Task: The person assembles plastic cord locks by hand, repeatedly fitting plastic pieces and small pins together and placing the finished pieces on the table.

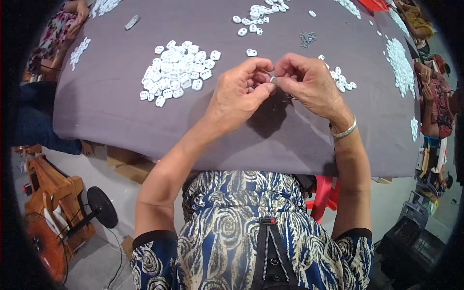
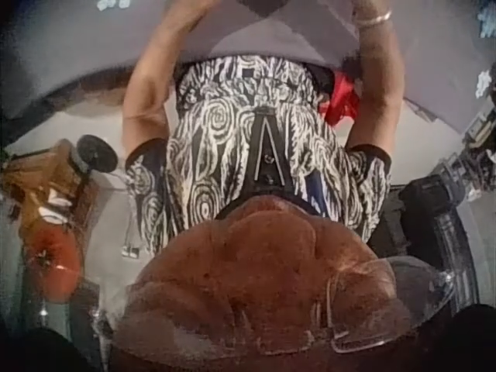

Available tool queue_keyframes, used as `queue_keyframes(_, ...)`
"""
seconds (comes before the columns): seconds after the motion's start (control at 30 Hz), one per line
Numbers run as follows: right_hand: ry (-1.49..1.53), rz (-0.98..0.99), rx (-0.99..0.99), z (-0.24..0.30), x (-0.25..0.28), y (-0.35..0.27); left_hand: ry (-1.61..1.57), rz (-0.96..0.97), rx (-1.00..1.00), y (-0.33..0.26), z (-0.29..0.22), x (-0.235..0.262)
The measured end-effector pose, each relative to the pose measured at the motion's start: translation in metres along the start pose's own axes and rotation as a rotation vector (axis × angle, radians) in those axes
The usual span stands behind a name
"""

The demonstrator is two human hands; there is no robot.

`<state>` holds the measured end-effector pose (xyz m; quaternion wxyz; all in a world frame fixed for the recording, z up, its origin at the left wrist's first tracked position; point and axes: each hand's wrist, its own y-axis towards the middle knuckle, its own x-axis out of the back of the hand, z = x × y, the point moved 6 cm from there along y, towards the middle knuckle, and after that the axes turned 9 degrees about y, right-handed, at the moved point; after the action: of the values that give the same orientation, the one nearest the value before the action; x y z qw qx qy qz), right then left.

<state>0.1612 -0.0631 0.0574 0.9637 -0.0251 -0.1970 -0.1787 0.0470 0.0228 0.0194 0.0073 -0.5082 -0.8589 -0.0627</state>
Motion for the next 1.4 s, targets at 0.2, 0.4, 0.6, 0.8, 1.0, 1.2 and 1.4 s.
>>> queue_keyframes(0.2,0.142,0.000,0.019,-0.008,-0.005,0.000,-0.121,0.044,0.090,0.002,0.001,0.003)
queue_keyframes(0.4,0.221,0.023,0.000,-0.007,-0.005,-0.003,-0.118,0.013,0.131,0.002,0.005,0.002)
queue_keyframes(0.6,0.209,0.017,-0.012,-0.006,0.004,-0.005,-0.128,-0.020,0.121,0.002,0.000,0.004)
queue_keyframes(0.8,0.257,0.008,-0.038,-0.011,-0.010,-0.007,-0.092,-0.062,0.118,0.002,0.000,0.008)
queue_keyframes(1.0,0.297,-0.034,-0.096,-0.016,-0.015,-0.007,-0.052,-0.082,0.105,0.001,0.002,0.009)
queue_keyframes(1.2,0.343,-0.009,-0.112,-0.020,-0.015,-0.006,0.030,-0.050,0.067,0.003,-0.002,0.014)
queue_keyframes(1.4,0.390,0.027,-0.104,-0.021,-0.014,-0.005,-0.044,-0.021,0.075,0.004,-0.001,0.013)
